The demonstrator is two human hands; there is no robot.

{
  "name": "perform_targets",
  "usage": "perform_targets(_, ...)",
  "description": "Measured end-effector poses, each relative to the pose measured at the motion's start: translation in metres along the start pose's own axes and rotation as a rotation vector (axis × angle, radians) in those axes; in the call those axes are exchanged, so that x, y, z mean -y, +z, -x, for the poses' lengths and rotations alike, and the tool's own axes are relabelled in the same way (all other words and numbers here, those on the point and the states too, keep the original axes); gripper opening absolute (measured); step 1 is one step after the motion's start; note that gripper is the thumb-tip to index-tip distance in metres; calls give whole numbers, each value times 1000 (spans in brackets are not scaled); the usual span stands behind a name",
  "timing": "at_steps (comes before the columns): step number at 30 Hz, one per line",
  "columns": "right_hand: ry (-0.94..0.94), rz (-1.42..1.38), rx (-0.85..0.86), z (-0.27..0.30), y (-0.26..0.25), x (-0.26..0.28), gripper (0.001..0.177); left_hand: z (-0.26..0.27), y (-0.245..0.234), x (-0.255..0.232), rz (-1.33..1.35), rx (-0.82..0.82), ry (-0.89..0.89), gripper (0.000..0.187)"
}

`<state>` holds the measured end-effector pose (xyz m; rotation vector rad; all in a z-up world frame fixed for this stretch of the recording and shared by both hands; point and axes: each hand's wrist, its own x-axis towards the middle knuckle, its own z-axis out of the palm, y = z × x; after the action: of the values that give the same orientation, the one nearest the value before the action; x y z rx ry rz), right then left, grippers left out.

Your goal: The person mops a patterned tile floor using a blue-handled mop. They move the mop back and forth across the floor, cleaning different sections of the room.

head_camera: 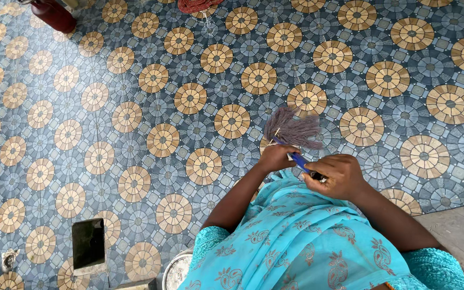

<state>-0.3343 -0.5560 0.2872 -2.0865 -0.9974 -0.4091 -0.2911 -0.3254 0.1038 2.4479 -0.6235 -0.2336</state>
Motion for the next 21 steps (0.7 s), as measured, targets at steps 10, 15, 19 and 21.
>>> perform_targets(10, 26, -197, 220, -10, 51, -32, 28, 78, -2, 66, -39, -262, -325, 37)
perform_targets(15, 75, -198, 319, -13, 70, -41, 29, 109, -1, 74, -9, -278, -456, 33)
perform_targets(19, 66, -185, 314, -15, 80, -52, 31, 121, -4, 66, -30, -271, -545, 32)
perform_targets(21, 65, -200, 296, -14, 81, -55, 32, 126, -4, 60, -31, -265, -599, 33)
